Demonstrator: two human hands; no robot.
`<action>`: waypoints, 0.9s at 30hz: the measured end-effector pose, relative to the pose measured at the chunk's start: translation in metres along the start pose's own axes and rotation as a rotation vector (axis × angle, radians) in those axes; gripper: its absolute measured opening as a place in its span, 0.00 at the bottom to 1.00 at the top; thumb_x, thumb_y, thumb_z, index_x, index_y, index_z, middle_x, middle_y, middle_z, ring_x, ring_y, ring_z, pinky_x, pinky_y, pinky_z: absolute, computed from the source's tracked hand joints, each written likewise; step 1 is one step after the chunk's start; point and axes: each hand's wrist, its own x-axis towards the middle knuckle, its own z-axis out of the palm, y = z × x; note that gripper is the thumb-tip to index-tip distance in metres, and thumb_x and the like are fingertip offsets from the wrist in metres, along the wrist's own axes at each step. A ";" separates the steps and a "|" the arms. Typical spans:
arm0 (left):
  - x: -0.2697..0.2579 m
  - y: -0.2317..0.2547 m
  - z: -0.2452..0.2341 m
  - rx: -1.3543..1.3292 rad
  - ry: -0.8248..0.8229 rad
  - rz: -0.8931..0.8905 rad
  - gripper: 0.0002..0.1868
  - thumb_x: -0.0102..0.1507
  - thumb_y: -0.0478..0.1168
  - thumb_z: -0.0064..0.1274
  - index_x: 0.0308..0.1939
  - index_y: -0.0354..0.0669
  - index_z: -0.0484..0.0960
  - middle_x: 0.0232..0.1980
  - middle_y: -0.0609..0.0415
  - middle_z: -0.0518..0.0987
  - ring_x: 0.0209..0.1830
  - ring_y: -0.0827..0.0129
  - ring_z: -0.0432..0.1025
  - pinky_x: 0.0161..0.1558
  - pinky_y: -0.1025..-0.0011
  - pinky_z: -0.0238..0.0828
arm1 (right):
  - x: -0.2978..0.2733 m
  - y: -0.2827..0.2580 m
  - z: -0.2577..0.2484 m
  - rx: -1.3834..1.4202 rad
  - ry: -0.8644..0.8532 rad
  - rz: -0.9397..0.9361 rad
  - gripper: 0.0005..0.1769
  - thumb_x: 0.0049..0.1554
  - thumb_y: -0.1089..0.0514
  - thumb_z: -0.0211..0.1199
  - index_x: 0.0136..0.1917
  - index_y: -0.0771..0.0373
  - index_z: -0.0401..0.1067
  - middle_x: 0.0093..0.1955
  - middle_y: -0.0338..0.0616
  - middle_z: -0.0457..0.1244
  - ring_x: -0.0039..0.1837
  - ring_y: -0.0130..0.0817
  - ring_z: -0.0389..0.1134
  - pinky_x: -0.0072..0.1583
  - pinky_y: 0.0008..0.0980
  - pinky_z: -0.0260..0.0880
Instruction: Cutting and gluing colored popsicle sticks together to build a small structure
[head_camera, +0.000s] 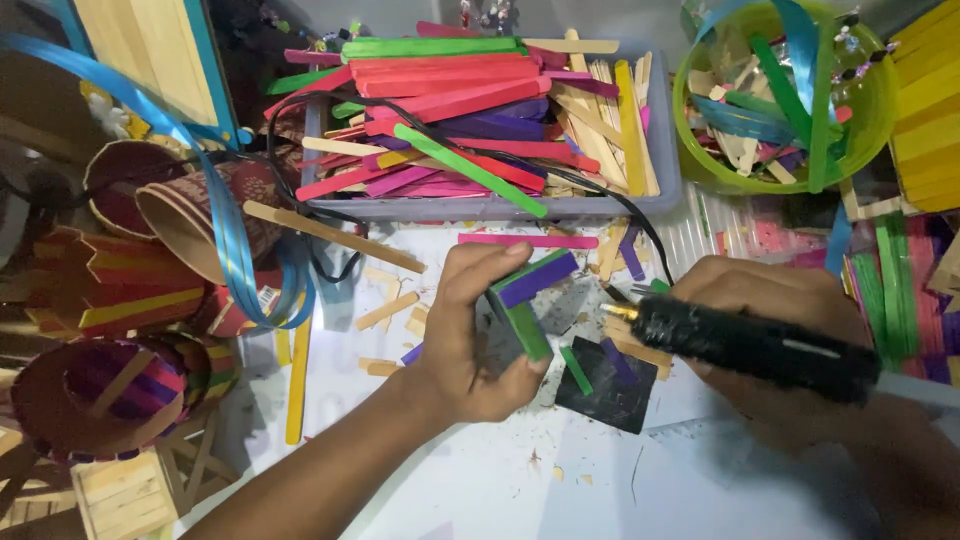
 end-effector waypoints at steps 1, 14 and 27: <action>0.001 0.000 0.000 -0.002 0.000 -0.002 0.31 0.71 0.52 0.48 0.72 0.39 0.61 0.63 0.48 0.68 0.62 0.62 0.67 0.63 0.68 0.70 | -0.001 0.001 0.001 0.000 -0.001 0.003 0.10 0.56 0.54 0.56 0.37 0.58 0.73 0.36 0.39 0.71 0.37 0.31 0.74 0.40 0.28 0.72; 0.010 0.002 0.001 0.093 -0.019 0.043 0.26 0.70 0.37 0.57 0.70 0.38 0.66 0.67 0.41 0.72 0.73 0.46 0.70 0.78 0.49 0.72 | 0.000 0.006 -0.006 -0.012 -0.159 0.010 0.13 0.53 0.46 0.57 0.38 0.55 0.76 0.35 0.34 0.72 0.32 0.24 0.74 0.33 0.23 0.69; 0.011 0.002 0.000 0.061 -0.049 0.029 0.25 0.69 0.38 0.56 0.69 0.38 0.67 0.67 0.42 0.72 0.72 0.48 0.71 0.78 0.50 0.73 | -0.003 0.021 0.004 0.051 -0.141 -0.020 0.04 0.51 0.56 0.62 0.35 0.55 0.75 0.27 0.30 0.67 0.25 0.19 0.64 0.28 0.18 0.62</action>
